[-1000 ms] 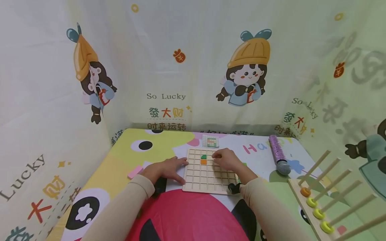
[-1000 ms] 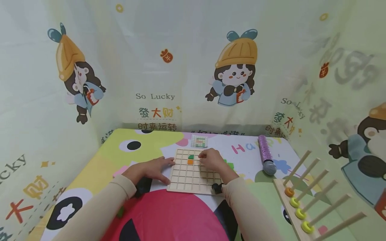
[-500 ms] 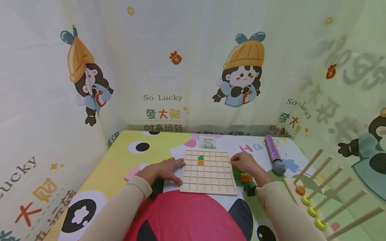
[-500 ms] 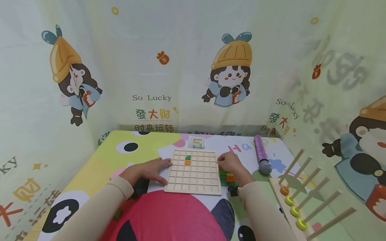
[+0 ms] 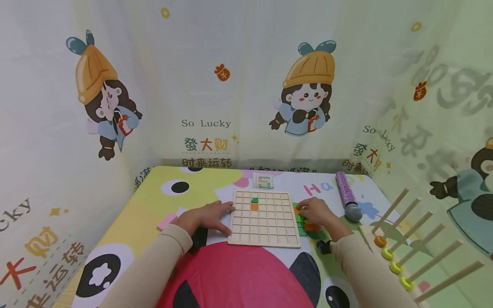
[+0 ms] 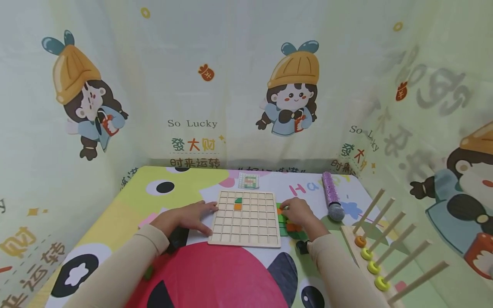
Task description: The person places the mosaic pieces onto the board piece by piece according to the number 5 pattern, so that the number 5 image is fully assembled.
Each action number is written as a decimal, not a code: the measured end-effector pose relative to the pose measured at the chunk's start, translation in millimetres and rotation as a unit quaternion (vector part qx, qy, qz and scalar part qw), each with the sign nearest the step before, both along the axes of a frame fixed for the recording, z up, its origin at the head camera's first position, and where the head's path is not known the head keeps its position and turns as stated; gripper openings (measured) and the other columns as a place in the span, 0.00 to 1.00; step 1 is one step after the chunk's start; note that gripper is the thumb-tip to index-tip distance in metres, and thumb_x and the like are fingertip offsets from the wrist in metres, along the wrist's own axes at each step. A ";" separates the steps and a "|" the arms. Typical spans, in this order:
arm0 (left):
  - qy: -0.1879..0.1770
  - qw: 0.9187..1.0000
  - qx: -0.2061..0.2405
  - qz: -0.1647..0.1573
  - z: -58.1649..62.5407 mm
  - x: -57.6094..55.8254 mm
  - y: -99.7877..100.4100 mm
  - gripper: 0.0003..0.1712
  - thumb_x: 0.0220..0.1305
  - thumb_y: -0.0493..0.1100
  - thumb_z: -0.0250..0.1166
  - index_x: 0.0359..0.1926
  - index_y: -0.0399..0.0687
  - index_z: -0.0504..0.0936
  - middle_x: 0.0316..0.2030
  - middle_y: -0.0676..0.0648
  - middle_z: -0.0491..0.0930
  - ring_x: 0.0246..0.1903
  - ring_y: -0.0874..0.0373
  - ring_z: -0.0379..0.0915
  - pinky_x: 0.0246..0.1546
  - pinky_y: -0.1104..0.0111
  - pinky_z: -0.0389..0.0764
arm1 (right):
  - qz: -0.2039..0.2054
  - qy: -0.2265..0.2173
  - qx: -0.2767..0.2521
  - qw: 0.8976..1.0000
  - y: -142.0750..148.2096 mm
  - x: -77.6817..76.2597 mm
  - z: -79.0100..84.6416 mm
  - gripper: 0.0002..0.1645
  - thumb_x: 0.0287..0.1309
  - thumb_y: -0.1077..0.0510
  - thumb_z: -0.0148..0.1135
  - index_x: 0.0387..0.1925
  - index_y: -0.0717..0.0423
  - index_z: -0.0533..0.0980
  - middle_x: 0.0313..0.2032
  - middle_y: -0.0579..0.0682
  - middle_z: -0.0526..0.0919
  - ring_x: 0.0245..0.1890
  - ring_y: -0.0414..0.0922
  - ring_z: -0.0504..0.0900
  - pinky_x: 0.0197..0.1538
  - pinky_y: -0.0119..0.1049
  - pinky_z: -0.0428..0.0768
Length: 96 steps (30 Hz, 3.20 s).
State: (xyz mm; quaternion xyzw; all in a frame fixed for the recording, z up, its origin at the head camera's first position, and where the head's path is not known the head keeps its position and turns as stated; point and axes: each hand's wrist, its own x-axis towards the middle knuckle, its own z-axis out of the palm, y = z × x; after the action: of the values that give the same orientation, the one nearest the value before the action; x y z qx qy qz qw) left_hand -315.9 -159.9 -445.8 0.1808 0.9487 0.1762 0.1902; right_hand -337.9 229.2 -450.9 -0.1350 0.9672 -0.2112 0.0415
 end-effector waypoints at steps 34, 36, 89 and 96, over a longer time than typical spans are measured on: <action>-0.005 1.000 0.005 0.006 0.5 1.3 -0.8 0.57 0.48 0.63 0.80 0.78 0.65 0.65 0.78 0.46 0.60 0.78 0.41 0.52 0.71 0.38 0.65 | -0.047 -0.053 -0.097 0.993 -0.5 1.5 2.7 0.06 0.67 0.63 0.66 0.42 0.61 0.77 0.39 0.55 0.81 0.37 0.49 0.76 0.37 0.37 0.79; -0.008 1.000 0.008 0.008 0.5 1.2 -1.2 0.57 0.48 0.63 0.81 0.78 0.65 0.65 0.79 0.46 0.60 0.78 0.41 0.52 0.71 0.38 0.65 | -0.052 -0.058 -0.113 0.990 -5.4 0.9 2.4 0.07 0.66 0.63 0.66 0.43 0.62 0.77 0.39 0.56 0.81 0.38 0.50 0.76 0.38 0.37 0.79; 0.007 1.000 0.004 -0.006 -2.8 1.3 -0.7 0.55 0.51 0.64 0.79 0.78 0.64 0.65 0.78 0.41 0.60 0.76 0.39 0.55 0.71 0.40 0.65 | 0.077 0.001 -0.030 0.997 -140.2 -1.0 -2.4 0.03 0.64 0.60 0.70 0.33 0.53 0.82 0.31 0.45 0.83 0.32 0.42 0.77 0.39 0.38 0.78; 0.009 1.000 0.003 -0.009 -1.2 2.5 2.2 0.55 0.51 0.64 0.79 0.78 0.63 0.65 0.77 0.40 0.61 0.75 0.39 0.57 0.70 0.41 0.66 | 0.079 0.011 -0.015 0.997 -138.9 3.7 -0.6 0.03 0.62 0.61 0.73 0.36 0.54 0.84 0.35 0.46 0.86 0.37 0.42 0.81 0.45 0.41 0.82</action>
State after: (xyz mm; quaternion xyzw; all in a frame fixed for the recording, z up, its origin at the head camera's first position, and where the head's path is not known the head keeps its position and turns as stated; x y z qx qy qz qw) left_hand -313.3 -157.7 -447.0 0.1912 0.9484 0.1753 0.1823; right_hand -334.3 90.3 -451.4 -0.2144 0.9504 -0.2205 0.0454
